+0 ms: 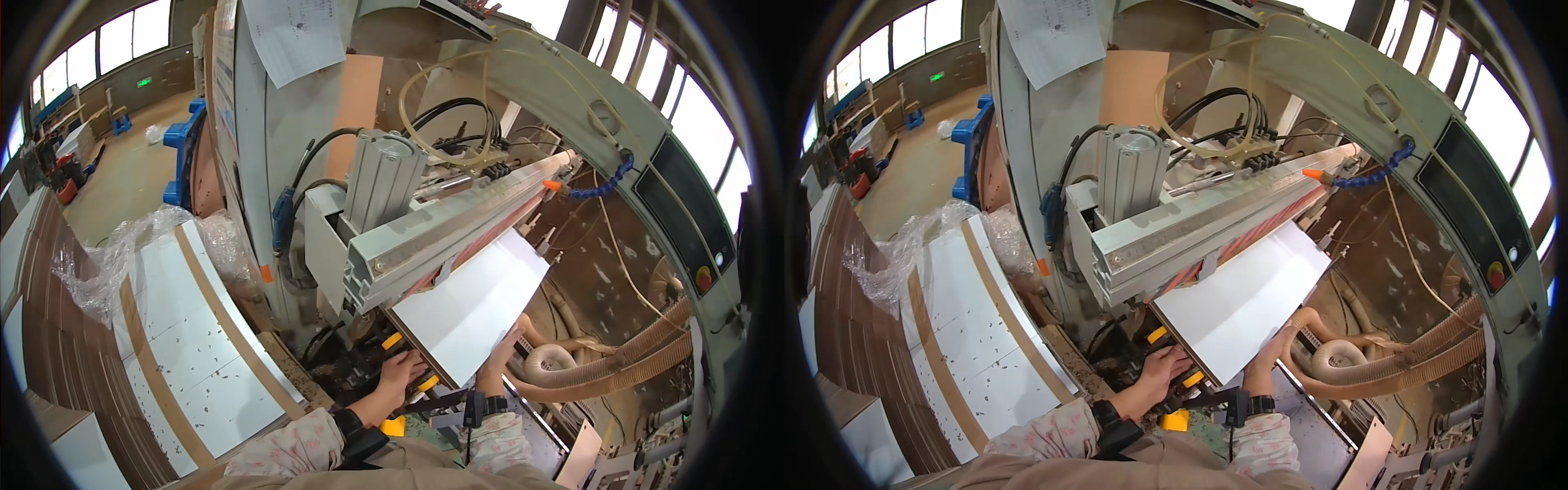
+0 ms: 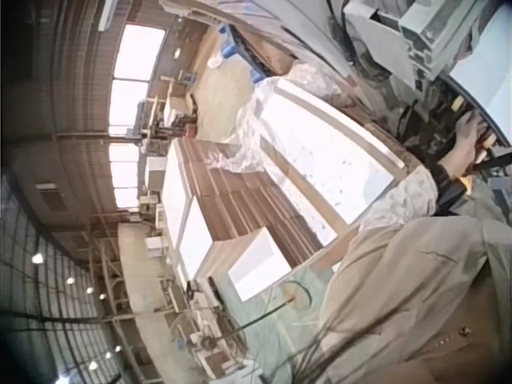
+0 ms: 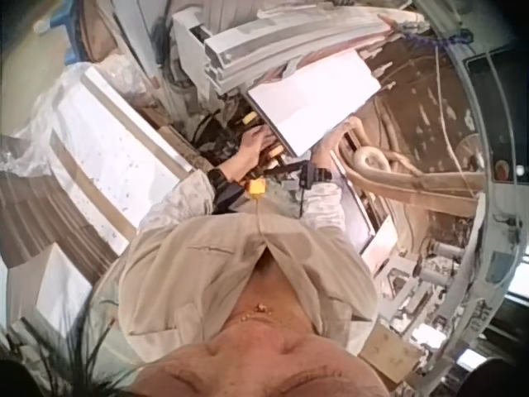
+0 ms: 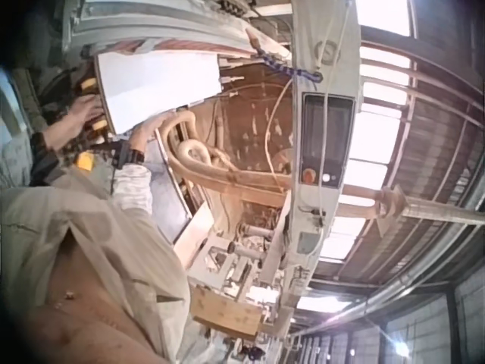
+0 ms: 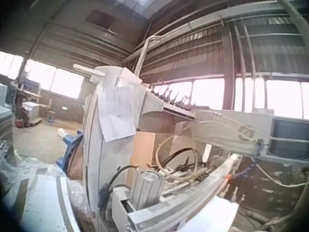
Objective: The person repeatedly picks up white rectangular panels from a stack and feeds them into a machine with rollers. The person aligns the panels by hand and guides them through the machine before stacking the processed panels on a nearby pile. The task involves continuous handling of the panels in a repetitive loop.
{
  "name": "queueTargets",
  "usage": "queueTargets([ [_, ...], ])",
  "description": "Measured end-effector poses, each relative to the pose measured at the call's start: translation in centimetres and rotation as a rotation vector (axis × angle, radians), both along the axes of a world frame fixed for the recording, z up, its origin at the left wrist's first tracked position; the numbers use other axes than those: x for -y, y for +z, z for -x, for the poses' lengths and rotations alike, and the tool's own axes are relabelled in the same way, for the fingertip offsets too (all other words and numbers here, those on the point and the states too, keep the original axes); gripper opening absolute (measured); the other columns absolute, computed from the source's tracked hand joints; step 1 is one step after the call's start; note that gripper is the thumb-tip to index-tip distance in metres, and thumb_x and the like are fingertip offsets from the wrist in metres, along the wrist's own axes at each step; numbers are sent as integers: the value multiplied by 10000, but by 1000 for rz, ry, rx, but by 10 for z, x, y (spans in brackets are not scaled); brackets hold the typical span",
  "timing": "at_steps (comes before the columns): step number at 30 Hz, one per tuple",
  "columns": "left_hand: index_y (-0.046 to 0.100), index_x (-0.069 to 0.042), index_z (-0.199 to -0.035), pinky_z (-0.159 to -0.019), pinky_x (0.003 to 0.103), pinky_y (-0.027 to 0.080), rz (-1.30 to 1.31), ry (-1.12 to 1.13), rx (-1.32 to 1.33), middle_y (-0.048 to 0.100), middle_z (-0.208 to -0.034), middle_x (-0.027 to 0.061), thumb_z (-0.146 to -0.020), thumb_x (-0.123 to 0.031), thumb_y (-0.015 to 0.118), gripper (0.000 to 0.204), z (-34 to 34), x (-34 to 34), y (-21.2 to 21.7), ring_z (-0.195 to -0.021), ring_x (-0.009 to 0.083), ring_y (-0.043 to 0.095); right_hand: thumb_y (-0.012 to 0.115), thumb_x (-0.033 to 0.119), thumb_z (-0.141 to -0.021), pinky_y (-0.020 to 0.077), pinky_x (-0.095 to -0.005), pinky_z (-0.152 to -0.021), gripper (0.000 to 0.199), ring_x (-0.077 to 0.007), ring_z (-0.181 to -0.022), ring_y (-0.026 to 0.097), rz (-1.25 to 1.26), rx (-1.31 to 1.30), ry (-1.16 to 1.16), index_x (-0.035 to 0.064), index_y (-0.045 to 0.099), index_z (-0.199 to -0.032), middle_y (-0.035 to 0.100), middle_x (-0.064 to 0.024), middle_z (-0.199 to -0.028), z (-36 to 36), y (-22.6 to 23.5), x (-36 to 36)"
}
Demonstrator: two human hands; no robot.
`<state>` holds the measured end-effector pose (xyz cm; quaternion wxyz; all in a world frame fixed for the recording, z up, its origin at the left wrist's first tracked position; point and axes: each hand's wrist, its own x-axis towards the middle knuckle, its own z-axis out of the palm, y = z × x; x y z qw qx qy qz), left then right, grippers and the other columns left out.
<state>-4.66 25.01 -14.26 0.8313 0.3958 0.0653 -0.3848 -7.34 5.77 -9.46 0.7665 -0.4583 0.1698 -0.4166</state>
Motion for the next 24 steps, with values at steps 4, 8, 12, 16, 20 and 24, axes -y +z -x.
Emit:
queueTargets([
  [4,557,-41,-1025,-776,297,452,142,-4,-78,605,-955,58,-874,-245,585,255,-3,7,-14,-842,164,578,188,516,-942,299,-363,-1026,629,-264,-1241,353,-18,39,35,69,210,-1384,306,-117,-1389,4,-11,10],
  [8,562,-59,-1008,-749,294,451,208,-63,-94,597,-912,29,-876,-236,582,222,-12,7,-27,-857,150,575,190,516,-942,307,-354,-1019,627,-266,-1239,357,7,3,61,76,200,-1389,307,-115,-1389,6,-10,-3],
  [12,593,-72,-919,-647,260,478,313,-24,-71,607,-834,17,-844,-224,630,174,-10,14,-43,-735,126,571,203,515,-942,317,-351,-1010,621,-263,-1233,365,35,9,91,85,200,-1390,310,-113,-1386,8,-14,-2],
  [16,578,-78,-855,-589,264,453,349,-4,-138,559,-722,4,-823,-203,657,152,-8,16,-46,-648,123,533,238,520,-938,361,-323,-970,622,-238,-1162,438,-11,-30,79,52,288,-1345,406,-102,-1313,6,-20,0],
  [20,558,-95,-808,-539,257,404,244,27,-115,516,-661,-4,-823,-211,656,152,-8,12,-44,-600,116,495,287,475,-946,401,-293,-912,570,-209,-1054,501,-73,-94,-44,21,379,-1278,490,-86,-1210,5,-25,0],
  [24,512,-110,-738,-432,232,319,207,-26,-64,473,-616,-19,-835,-220,641,195,-11,12,-41,-510,89,437,335,377,-959,377,-303,-927,487,-205,-1056,482,11,-4,-175,-10,407,-1247,495,-95,-1177,1,-68,41],
])
